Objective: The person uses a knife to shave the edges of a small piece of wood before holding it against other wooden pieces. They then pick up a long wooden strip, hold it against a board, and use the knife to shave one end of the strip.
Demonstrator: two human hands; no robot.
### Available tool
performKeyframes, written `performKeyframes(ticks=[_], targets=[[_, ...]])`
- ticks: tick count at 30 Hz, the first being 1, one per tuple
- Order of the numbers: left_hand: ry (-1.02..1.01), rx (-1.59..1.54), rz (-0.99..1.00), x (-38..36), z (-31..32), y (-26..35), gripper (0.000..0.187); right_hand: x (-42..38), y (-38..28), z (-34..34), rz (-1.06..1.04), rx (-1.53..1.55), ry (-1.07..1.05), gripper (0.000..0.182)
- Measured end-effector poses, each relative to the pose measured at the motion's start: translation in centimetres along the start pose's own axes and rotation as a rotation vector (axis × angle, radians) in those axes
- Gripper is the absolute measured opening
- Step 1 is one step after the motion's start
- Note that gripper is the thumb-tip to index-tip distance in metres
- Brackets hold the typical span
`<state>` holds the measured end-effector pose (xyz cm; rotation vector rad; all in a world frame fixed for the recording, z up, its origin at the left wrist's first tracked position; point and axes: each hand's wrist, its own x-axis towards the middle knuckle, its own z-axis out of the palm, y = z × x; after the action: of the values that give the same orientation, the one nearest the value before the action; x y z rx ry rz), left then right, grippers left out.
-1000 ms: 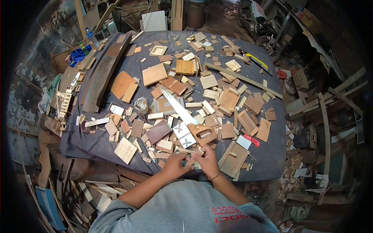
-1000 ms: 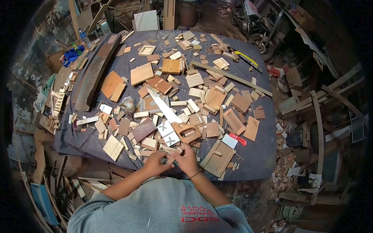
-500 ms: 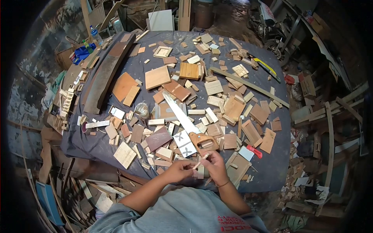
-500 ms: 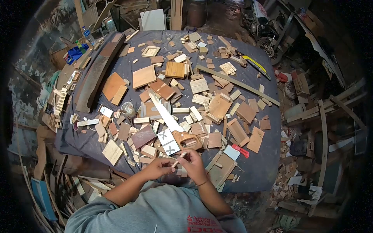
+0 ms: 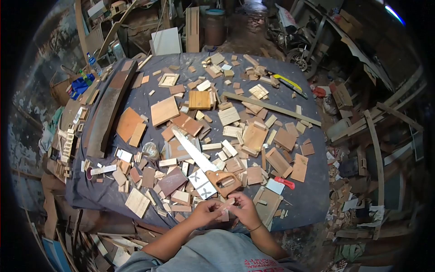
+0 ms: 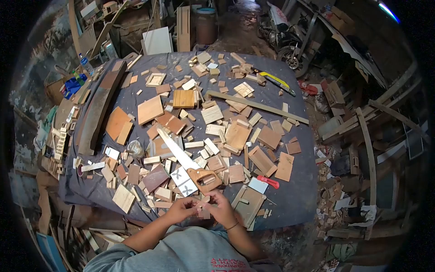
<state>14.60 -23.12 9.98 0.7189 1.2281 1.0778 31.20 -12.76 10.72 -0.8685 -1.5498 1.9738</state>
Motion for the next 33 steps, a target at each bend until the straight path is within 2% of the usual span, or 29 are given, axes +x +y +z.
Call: performKeyframes(ticks=[3,6,10,13,15,17,19,20,22,29,33], targets=[[0.02,-0.006,-0.021,-0.5,-1.0,0.0,0.022,0.1,-0.3,1.2,-0.048,-0.033,0.012,0.032],[0.045,0.088,-0.021,-1.8,-1.2,1.2,0.022,-0.1,-0.4,2.0,-0.003,0.002,-0.011,0.032],[0.038,0.115,0.016,-3.3,-2.6,1.8,0.027,0.0,-1.0,3.3,-0.041,0.051,-0.019,0.03],[0.067,0.265,0.086,-5.0,-4.4,3.4,0.032,-0.3,-1.6,4.4,-0.02,0.127,0.026,0.03],[0.263,0.215,0.231,-5.8,-6.4,2.7,0.033,-0.5,-3.2,5.7,-0.108,0.188,0.115,0.032],[0.299,0.292,0.292,-7.2,-8.1,4.9,0.035,-0.8,-3.9,6.9,-0.134,0.118,0.128,0.03],[0.276,0.043,0.233,-9.2,-8.4,8.3,0.036,-0.9,-6.2,8.9,-0.159,-0.005,0.113,0.029],[0.248,-0.008,0.287,-9.8,-8.9,9.3,0.035,-0.6,-6.5,9.6,-0.141,-0.005,0.113,0.029],[0.205,-0.088,0.381,-10.5,-10.1,10.1,0.034,-0.4,-6.9,10.9,-0.254,-0.029,0.089,0.035],[0.153,-0.323,0.391,-13.4,-14.3,10.7,0.033,0.3,-8.4,16.8,-0.296,-0.002,0.094,0.033],[0.152,-0.419,0.378,-14.4,-16.2,9.3,0.04,1.2,-8.3,20.7,-0.303,-0.092,0.059,0.033]])
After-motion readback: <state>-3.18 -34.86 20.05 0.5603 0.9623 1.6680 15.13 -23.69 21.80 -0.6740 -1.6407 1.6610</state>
